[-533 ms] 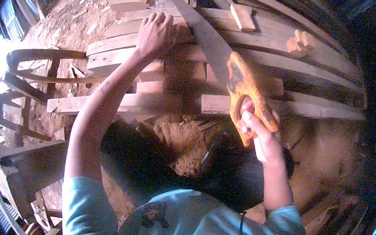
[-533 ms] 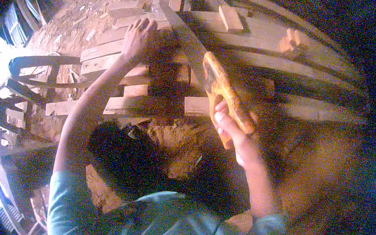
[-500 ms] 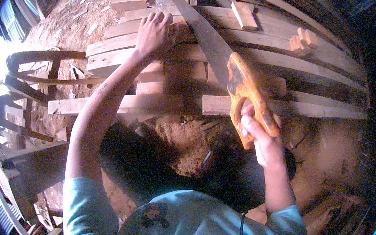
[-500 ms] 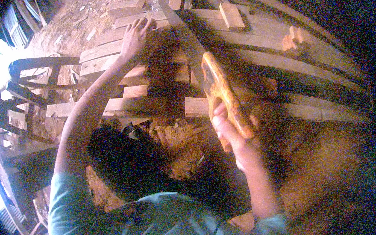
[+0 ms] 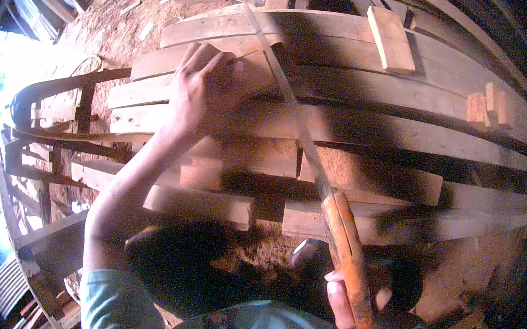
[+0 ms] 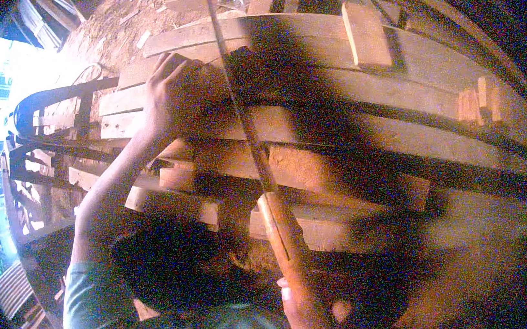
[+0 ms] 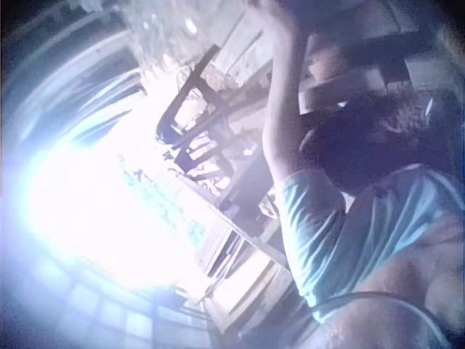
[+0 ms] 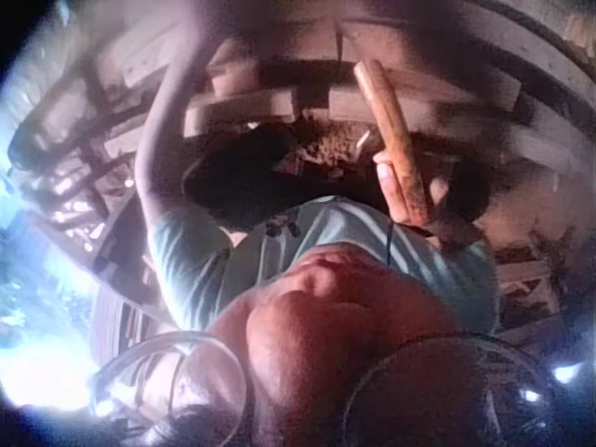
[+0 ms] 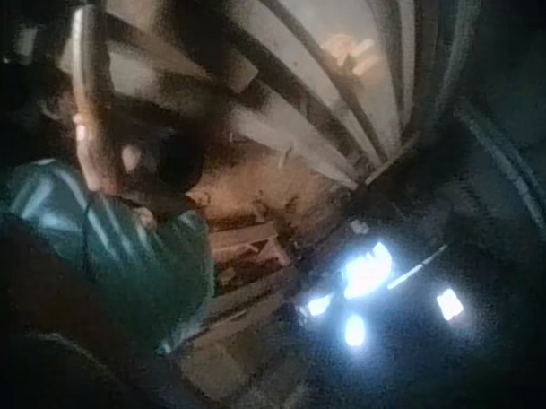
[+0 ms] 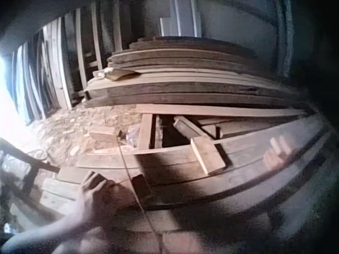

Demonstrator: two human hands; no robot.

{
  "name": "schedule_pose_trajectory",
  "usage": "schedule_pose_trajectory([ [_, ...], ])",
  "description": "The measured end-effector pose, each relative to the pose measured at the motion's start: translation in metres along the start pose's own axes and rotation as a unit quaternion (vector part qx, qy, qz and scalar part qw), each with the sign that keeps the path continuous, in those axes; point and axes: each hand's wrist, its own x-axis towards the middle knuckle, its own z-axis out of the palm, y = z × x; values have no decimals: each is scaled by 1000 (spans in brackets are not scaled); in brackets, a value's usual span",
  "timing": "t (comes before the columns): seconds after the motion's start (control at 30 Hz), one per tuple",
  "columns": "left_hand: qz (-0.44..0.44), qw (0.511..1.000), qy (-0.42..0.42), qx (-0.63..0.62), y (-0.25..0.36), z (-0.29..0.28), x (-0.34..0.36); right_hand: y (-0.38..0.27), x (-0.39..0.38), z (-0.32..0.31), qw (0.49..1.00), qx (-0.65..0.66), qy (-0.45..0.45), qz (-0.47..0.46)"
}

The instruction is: The person uses a hand saw to cut a wooden plank placed on a wooden workbench. They hold the plank with the left hand and saw with the right hand, producing sawdust as the cut progresses.

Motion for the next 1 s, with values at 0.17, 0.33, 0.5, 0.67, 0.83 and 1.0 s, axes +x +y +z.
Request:
schedule_pose_trajectory([
  [0.17,58,998,2,13,-1,2,2,3,8,-18,994,27,-82,70],
  [0.33,34,999,-8,1,-3,9,-2,-1,5,-2,962,-114,18,-249],
  [0.5,53,998,2,33,-33,26,-14,23,11,39,951,53,95,-289],
  [0.67,79,991,-51,97,-5,-6,-18,15,10,40,938,171,132,-272],
  [0.83,45,986,-130,90,-4,-18,-32,-6,3,36,926,246,118,-262],
  [1.0,13,987,-146,67,13,-26,-16,-17,-15,15,912,170,149,-341],
])
